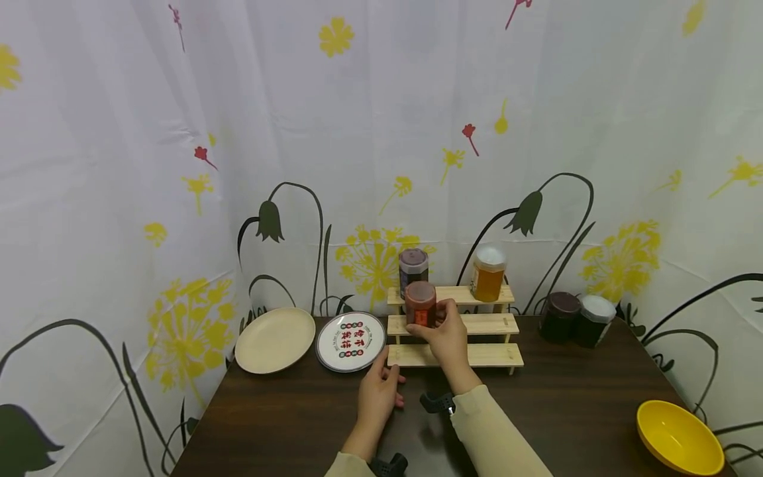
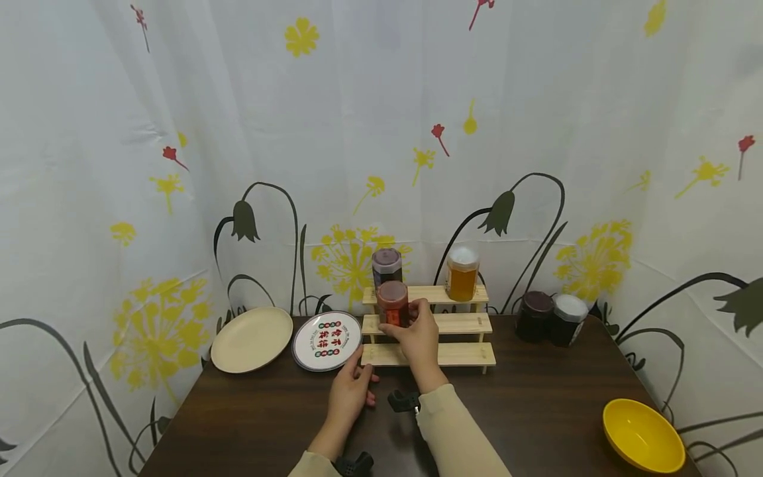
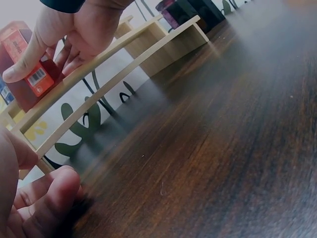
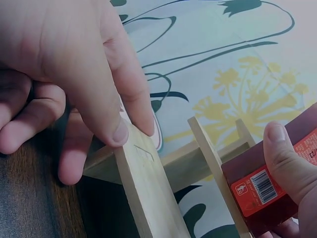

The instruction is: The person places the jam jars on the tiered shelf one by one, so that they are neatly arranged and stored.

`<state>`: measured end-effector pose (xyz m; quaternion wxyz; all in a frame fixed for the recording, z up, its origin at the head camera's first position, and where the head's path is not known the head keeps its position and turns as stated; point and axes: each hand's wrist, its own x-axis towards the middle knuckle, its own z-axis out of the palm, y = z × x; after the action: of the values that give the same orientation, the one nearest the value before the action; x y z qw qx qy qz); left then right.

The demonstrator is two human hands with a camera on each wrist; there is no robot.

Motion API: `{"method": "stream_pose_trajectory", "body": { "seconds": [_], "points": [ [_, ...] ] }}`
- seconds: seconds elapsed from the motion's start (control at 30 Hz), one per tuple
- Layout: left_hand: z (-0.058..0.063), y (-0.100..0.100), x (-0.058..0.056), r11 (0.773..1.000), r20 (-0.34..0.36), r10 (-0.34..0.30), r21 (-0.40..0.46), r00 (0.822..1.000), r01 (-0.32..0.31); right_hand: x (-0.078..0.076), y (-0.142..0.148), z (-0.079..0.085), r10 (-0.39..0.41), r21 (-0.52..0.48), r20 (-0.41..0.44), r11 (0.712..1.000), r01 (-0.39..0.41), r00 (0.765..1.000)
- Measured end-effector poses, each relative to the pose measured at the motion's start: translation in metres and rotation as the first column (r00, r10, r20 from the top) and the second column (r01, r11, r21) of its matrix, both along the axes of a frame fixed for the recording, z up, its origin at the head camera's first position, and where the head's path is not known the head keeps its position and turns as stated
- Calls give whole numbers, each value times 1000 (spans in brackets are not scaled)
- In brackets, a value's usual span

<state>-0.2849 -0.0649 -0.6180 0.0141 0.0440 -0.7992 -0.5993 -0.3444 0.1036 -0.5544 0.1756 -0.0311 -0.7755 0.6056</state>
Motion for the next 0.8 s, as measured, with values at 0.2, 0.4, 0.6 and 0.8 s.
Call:
{"method": "stream_pose_trajectory", "body": {
  "seconds": [0.2,0.4,0.6,0.8],
  "points": [
    [0,0,0,1000,-1,9,4,1000,-9,0,-1,-1,-5,25,-20,1000,5,1000],
    [0,1,1,1000,12,5,4,1000,-6,-1,-2,-2,-23,27,-22,999,23,1000],
    [2,0,0,1000,12,7,0,1000,-7,-3,-2,-2,-3,41,-22,999,4,1000],
    [2,1,1,1000,20,6,1,1000,-6,-2,-4,0,-9,51,-2,999,9,1000]
  ]
}}
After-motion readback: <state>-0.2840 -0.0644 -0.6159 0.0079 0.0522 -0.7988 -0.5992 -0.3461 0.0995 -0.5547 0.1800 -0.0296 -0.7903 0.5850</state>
